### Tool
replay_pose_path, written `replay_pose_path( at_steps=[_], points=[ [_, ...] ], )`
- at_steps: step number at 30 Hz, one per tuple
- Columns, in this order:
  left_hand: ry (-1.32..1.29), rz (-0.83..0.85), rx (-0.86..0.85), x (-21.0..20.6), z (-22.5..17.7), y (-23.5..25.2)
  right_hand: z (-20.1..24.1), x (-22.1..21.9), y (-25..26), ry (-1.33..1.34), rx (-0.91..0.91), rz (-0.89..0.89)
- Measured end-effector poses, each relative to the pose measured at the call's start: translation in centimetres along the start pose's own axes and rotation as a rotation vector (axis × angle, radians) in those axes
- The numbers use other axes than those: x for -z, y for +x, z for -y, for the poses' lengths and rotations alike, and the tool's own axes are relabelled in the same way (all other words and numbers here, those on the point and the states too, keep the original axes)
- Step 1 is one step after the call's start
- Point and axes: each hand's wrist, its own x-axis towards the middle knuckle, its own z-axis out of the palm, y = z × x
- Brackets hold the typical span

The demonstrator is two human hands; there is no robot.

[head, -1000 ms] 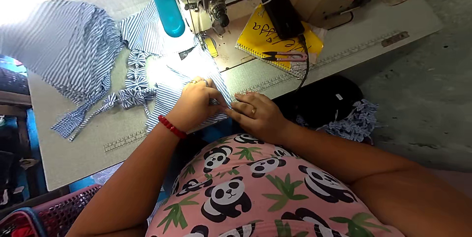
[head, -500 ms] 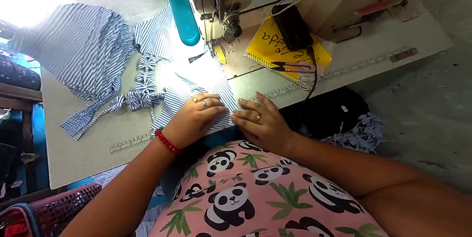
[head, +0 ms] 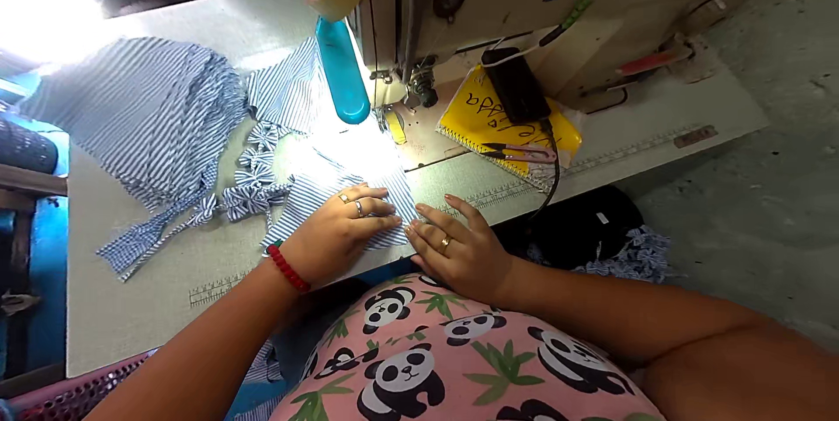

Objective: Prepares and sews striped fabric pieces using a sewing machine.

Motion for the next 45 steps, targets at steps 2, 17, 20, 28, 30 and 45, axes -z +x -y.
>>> replay_pose_path(
  at_steps=[2, 17, 20, 28, 30, 45],
  points=[
    [-0.003, -0.012, -0.008, 0.2, 0.7, 0.2, -0.2, -0.1, 0.4, -0.026, 0.010, 0.019],
    [0.012, -0.043, 0.031, 1.3, 5.3, 1.9, -0.9, -1.1, 4.8, -0.051, -0.134, 0.119],
    [0.033, -0.045, 0.039, 1.6, 5.9, 2.2, -1.4, -1.2, 5.6, -0.026, -0.154, 0.165],
    [0.062, -0.046, 0.101, 2.2, 7.4, 3.4, -3.1, -1.8, 7.7, -0.009, -0.193, 0.251],
    [0.077, -0.042, 0.117, 2.3, 7.9, 3.6, -3.5, -1.9, 8.2, 0.001, -0.211, 0.277],
    [0.132, -0.058, 0.147, 2.1, 11.0, 4.7, -4.7, -2.6, 10.2, 0.039, -0.378, 0.357]
  ],
)
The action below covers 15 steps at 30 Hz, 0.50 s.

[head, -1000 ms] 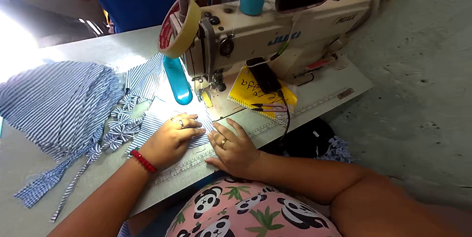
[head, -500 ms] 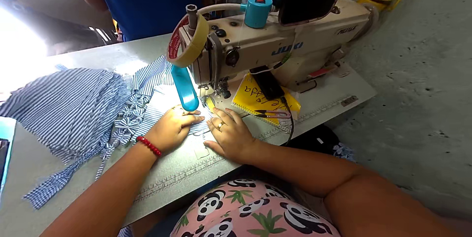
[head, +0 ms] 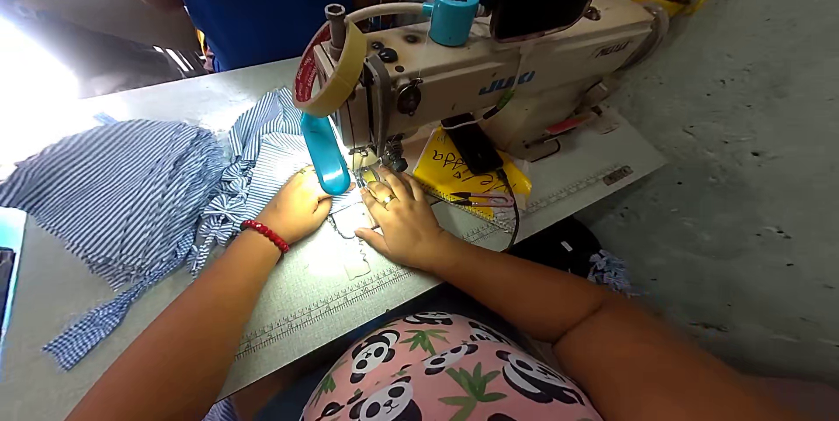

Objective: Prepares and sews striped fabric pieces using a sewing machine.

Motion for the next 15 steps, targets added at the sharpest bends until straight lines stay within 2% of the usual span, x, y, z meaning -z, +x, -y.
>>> replay_pose_path(
  at_steps=[4, 6, 11, 15],
  points=[
    [0.009, 0.015, 0.006, 0.1, 0.1, 0.0, -2.2, 0.6, -1.7, 0.167, 0.085, -0.346],
    [-0.002, 0.022, 0.006, 0.1, 0.1, 0.1, -4.5, 2.0, -3.1, 0.232, 0.042, -0.480],
    [-0.026, 0.039, 0.018, 0.3, 0.2, 0.2, -13.4, 8.1, -6.3, 0.092, -0.284, -0.757],
    [-0.017, 0.037, 0.019, 0.2, 0.1, 0.2, -23.0, 14.0, -6.2, 0.034, -0.538, -0.945]
  ],
)
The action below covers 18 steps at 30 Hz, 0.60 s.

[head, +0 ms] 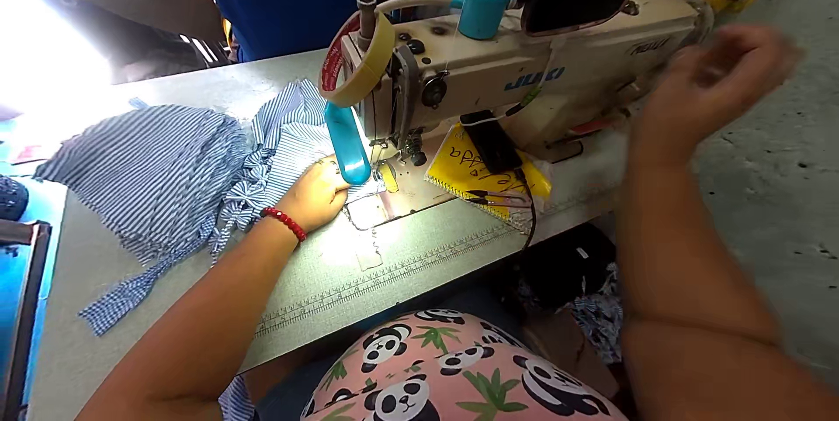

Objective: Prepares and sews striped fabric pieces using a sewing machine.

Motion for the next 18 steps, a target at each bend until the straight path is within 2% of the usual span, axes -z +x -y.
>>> replay_pose_path(
  at_steps=[3, 5, 7, 10, 12, 14, 16, 18],
  points=[
    [0.003, -0.011, 0.003, -0.1, 0.0, 0.0, -3.9, -1.4, 6.2, -0.012, -0.265, -0.025],
    [0.002, 0.003, 0.016, 0.0, -0.1, 0.1, -5.4, -2.7, 9.0, 0.059, -0.455, 0.061],
    [-0.002, -0.002, 0.009, -0.1, 0.0, 0.1, -5.9, -3.8, 10.4, 0.163, -0.543, 0.138],
    [-0.011, -0.014, 0.005, -0.3, 0.3, -0.1, -8.1, -5.2, 9.7, 0.287, -0.452, 0.112],
    [-0.007, -0.018, 0.010, -0.3, 0.3, -0.1, -9.4, -5.7, 7.4, 0.391, -0.382, 0.012],
    [0.006, -0.011, 0.022, -0.2, 0.3, -0.2, -10.3, -6.2, 4.7, 0.431, -0.404, -0.059],
    [0.008, -0.013, 0.041, -0.2, 0.1, -0.3, -11.6, -5.8, 2.3, 0.324, -0.405, 0.005],
    [0.057, -0.025, 0.131, -0.3, -1.6, -0.5, -11.5, -3.8, 0.1, 0.141, -0.321, 0.079]
  ],
)
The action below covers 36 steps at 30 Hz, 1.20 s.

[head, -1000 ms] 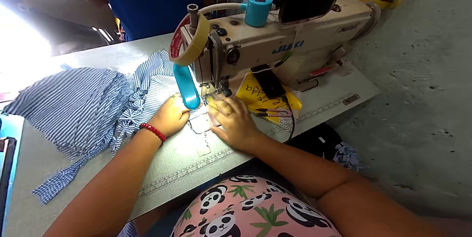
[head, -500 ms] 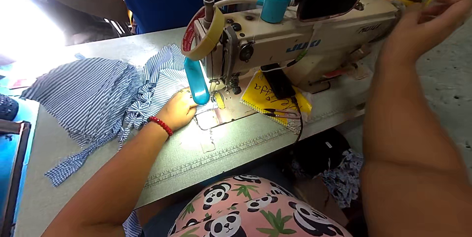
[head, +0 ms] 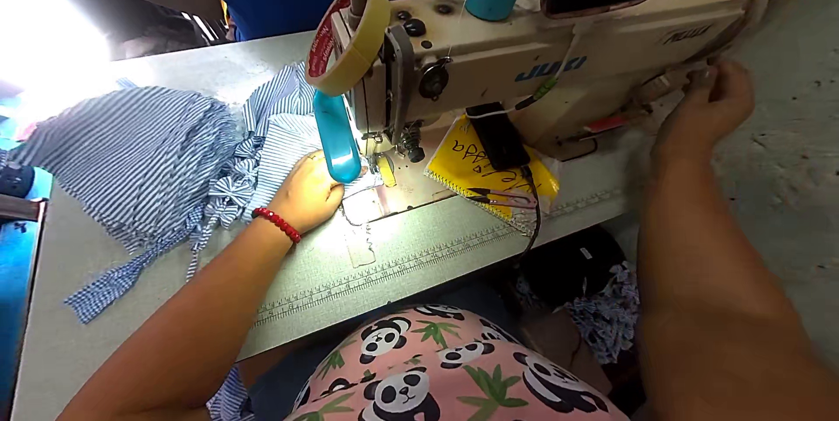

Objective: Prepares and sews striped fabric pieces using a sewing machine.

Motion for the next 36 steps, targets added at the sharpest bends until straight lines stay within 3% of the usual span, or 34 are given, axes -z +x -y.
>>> replay_pose_path(
  at_steps=[4, 8, 36],
  points=[
    [0.208, -0.031, 0.279, -0.9, -6.2, -0.6, 2.2, 2.0, -7.5, -0.169, 0.252, 0.123],
    [0.247, -0.057, 0.345, -1.5, -7.8, -0.8, 2.0, 0.7, -10.9, -0.299, 0.422, 0.326],
    [0.165, -0.045, 0.298, -1.1, -6.2, -0.8, 1.6, -1.0, -12.4, -0.431, 0.470, 0.324]
  ],
)
